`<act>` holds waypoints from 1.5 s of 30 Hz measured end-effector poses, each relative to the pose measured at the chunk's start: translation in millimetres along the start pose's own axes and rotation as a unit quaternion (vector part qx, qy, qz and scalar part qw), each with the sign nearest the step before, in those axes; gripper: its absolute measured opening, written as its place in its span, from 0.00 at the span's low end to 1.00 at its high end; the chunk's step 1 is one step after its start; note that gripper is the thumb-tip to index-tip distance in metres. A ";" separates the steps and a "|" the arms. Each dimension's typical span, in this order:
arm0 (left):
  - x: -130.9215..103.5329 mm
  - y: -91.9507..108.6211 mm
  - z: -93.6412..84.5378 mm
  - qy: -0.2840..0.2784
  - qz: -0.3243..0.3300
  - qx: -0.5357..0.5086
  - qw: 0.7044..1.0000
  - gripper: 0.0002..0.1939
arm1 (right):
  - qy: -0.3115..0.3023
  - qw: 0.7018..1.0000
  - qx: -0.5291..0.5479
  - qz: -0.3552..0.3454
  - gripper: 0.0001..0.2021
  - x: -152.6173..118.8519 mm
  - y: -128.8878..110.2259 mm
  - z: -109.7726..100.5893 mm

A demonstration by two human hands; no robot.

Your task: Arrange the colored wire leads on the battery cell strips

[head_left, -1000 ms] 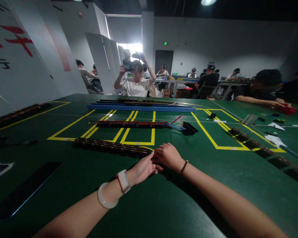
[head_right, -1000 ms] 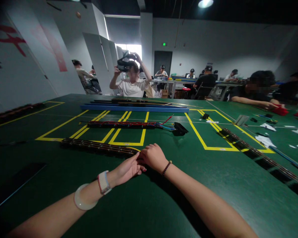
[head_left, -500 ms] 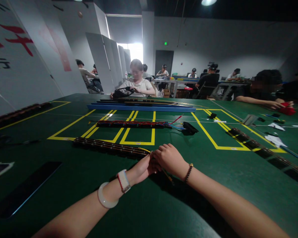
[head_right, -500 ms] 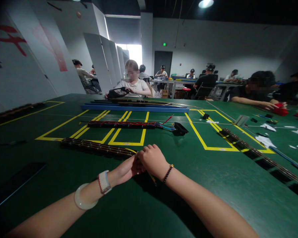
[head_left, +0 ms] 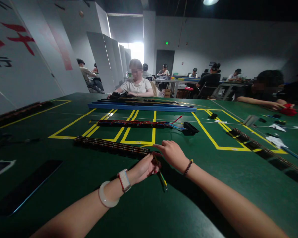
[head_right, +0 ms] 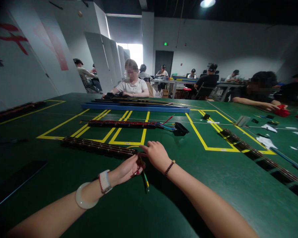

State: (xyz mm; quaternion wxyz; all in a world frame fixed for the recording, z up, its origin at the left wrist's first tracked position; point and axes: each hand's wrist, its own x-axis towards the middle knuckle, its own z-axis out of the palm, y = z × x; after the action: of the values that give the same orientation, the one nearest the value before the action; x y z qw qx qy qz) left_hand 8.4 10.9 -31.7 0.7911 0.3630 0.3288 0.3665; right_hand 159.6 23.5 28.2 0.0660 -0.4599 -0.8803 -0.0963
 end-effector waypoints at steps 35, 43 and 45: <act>-16.0 14.1 -0.6 0.159 0.189 0.536 0.808 0.10 | 0.053 0.998 0.023 -0.039 0.18 8.2 21.3 58.8; -19.0 6.9 1.4 0.079 0.261 0.536 0.799 0.13 | 0.065 0.995 0.075 -0.016 0.17 9.5 18.1 53.8; -23.8 5.8 6.7 0.026 0.280 0.532 0.798 0.13 | 0.074 0.991 0.113 -0.004 0.16 11.2 13.6 49.8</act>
State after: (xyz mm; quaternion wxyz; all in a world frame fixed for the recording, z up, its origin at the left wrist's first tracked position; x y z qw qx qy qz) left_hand -0.6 -8.1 -17.4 0.3274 0.7937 0.3763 0.3483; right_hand 163.0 51.5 -16.5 0.1826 -0.4378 -0.8798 -0.0305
